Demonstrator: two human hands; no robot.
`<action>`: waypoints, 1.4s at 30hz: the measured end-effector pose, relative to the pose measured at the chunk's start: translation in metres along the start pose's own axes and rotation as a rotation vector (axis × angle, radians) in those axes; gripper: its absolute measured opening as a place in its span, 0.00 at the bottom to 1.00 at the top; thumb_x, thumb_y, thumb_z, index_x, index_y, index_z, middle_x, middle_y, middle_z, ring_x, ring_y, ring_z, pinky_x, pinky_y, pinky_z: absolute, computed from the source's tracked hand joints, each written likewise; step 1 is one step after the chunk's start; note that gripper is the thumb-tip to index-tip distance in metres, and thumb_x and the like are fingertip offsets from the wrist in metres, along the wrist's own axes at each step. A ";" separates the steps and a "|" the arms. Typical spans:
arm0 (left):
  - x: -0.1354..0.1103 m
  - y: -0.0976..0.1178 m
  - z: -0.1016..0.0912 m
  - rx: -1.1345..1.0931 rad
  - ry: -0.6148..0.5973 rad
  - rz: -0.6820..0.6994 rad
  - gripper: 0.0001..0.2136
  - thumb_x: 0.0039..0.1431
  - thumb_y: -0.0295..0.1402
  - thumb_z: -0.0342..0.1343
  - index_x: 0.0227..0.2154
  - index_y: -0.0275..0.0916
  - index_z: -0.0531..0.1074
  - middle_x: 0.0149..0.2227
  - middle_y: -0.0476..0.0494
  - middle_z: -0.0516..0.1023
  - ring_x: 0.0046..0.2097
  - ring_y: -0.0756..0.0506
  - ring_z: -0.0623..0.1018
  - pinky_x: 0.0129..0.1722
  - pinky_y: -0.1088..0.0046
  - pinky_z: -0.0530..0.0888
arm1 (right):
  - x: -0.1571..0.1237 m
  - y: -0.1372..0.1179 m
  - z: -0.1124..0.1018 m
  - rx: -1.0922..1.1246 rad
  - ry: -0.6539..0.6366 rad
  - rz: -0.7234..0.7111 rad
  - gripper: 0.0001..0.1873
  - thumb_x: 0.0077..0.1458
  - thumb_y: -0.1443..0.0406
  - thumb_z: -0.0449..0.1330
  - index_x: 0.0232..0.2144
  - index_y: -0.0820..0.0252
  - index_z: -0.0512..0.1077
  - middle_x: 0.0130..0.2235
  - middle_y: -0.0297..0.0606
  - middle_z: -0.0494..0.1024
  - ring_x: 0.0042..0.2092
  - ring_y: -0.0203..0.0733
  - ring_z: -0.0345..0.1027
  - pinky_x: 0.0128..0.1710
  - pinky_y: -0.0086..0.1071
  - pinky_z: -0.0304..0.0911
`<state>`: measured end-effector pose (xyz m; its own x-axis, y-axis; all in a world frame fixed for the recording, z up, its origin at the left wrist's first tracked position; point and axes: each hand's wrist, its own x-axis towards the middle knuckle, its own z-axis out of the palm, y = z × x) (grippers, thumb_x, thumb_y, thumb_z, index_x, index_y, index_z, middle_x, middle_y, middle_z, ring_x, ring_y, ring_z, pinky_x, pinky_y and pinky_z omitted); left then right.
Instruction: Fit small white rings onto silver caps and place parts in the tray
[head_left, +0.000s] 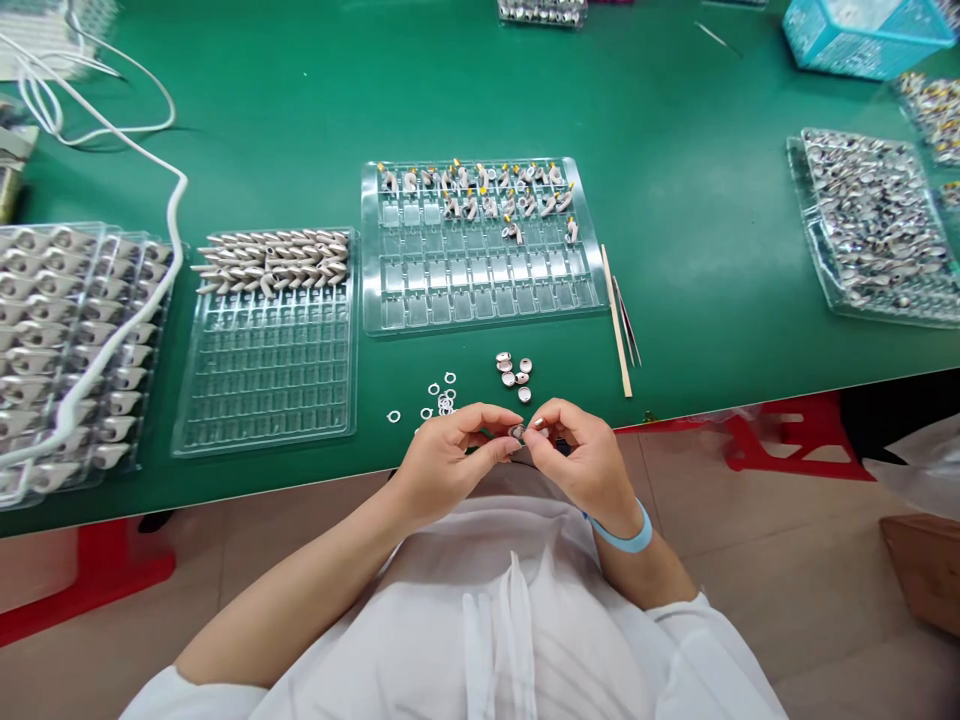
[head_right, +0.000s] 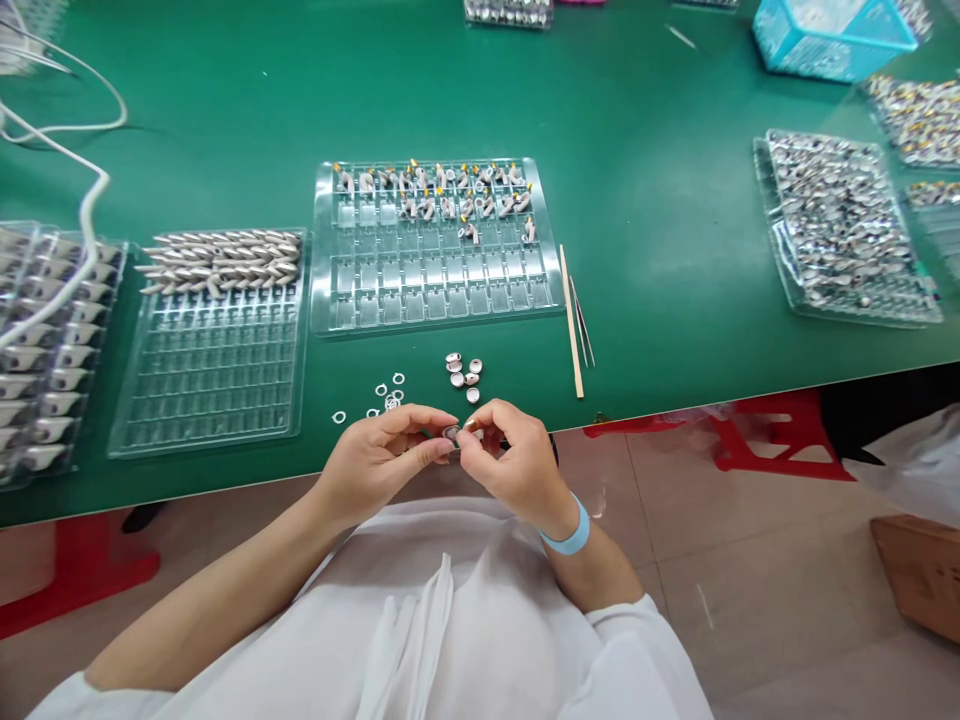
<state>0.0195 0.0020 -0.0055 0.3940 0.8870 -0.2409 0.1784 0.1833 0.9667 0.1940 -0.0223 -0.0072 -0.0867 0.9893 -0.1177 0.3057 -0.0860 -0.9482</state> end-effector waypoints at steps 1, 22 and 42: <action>0.000 0.000 -0.001 0.018 -0.004 0.018 0.09 0.55 0.32 0.59 0.39 0.37 0.75 0.35 0.44 0.79 0.37 0.46 0.79 0.38 0.71 0.78 | 0.000 -0.001 -0.001 0.005 -0.004 -0.008 0.02 0.54 0.68 0.56 0.29 0.58 0.67 0.29 0.31 0.71 0.30 0.33 0.64 0.30 0.27 0.61; 0.003 -0.007 -0.004 0.040 -0.112 0.186 0.11 0.61 0.27 0.53 0.46 0.40 0.74 0.35 0.44 0.77 0.36 0.49 0.79 0.38 0.74 0.76 | 0.006 -0.007 -0.016 -0.066 -0.062 -0.183 0.05 0.53 0.70 0.58 0.25 0.61 0.71 0.28 0.34 0.74 0.30 0.32 0.65 0.29 0.27 0.60; 0.021 0.016 0.031 -0.064 -0.177 0.000 0.10 0.54 0.31 0.61 0.39 0.37 0.79 0.29 0.41 0.80 0.29 0.47 0.79 0.31 0.71 0.78 | 0.002 0.015 -0.062 0.040 -0.220 -0.219 0.07 0.53 0.68 0.58 0.26 0.60 0.76 0.27 0.34 0.76 0.26 0.31 0.64 0.25 0.25 0.58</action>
<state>0.0585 0.0099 0.0020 0.5476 0.7995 -0.2470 0.1229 0.2152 0.9688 0.2571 -0.0146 -0.0032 -0.3513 0.9357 0.0337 0.2198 0.1174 -0.9685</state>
